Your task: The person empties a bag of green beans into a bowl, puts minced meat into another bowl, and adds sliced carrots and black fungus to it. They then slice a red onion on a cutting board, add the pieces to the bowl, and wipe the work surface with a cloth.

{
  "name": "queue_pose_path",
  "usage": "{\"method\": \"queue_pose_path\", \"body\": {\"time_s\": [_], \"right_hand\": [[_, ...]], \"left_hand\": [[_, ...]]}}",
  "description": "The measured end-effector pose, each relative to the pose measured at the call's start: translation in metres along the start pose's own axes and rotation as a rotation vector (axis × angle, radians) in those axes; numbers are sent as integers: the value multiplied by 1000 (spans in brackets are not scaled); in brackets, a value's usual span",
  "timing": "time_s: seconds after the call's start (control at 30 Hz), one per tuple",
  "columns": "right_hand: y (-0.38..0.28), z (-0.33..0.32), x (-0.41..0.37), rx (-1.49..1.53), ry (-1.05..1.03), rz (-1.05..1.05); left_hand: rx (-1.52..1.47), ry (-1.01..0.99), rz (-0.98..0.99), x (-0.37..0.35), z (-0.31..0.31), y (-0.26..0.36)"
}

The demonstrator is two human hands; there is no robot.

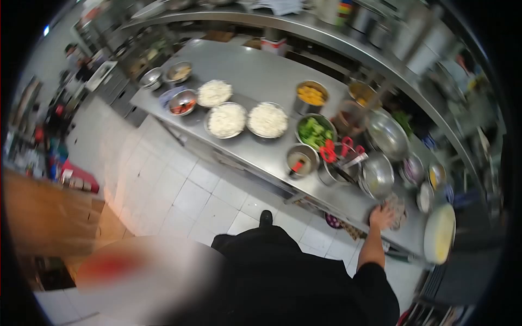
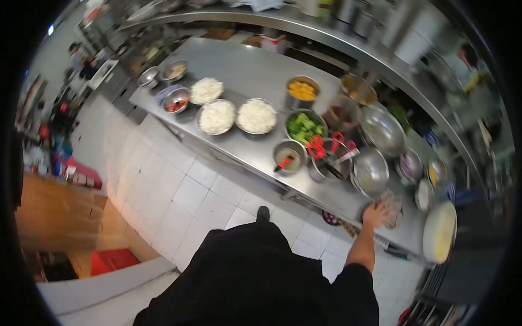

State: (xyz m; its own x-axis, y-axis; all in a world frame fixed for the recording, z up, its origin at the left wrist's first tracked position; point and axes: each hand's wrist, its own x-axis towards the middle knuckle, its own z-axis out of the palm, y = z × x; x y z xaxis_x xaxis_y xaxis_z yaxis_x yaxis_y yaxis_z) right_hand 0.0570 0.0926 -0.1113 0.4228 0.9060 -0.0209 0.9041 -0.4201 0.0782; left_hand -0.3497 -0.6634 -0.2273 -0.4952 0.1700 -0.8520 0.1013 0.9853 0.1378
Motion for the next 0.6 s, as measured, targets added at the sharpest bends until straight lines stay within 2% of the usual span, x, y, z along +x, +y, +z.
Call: {"method": "queue_pose_path", "body": {"time_s": [0.1,0.17,0.23,0.27,0.3,0.33,0.37,0.43,0.5,0.57,0.6], "right_hand": [[4,13,5,-4,117,-41],[3,14,6,-32,127,-38],[7,4,7,-39,112,-93],[8,1,7,-34,99,-132],[24,12,18,-35,101,-139],[50,26,38,191,170,-197],[56,31,46,418,240,-252],[46,-6,6,323,303,64],[60,0,-21,273,356,213],[50,-19,-80,372,234,402],[56,-7,-101,273,185,384]], "left_hand": [[77,-66,-11,26,-27,21],[260,-1,98,86,-77,52],[390,219,176,155,-157,94],[183,500,135,179,-205,126],[103,593,136,188,-269,172],[-54,819,199,186,-327,218],[-122,894,198,193,-388,259],[-216,1108,349,195,-493,334],[-295,1206,435,204,-582,397],[-345,1283,518,214,-646,449],[-344,1287,546,220,-671,472]]}}
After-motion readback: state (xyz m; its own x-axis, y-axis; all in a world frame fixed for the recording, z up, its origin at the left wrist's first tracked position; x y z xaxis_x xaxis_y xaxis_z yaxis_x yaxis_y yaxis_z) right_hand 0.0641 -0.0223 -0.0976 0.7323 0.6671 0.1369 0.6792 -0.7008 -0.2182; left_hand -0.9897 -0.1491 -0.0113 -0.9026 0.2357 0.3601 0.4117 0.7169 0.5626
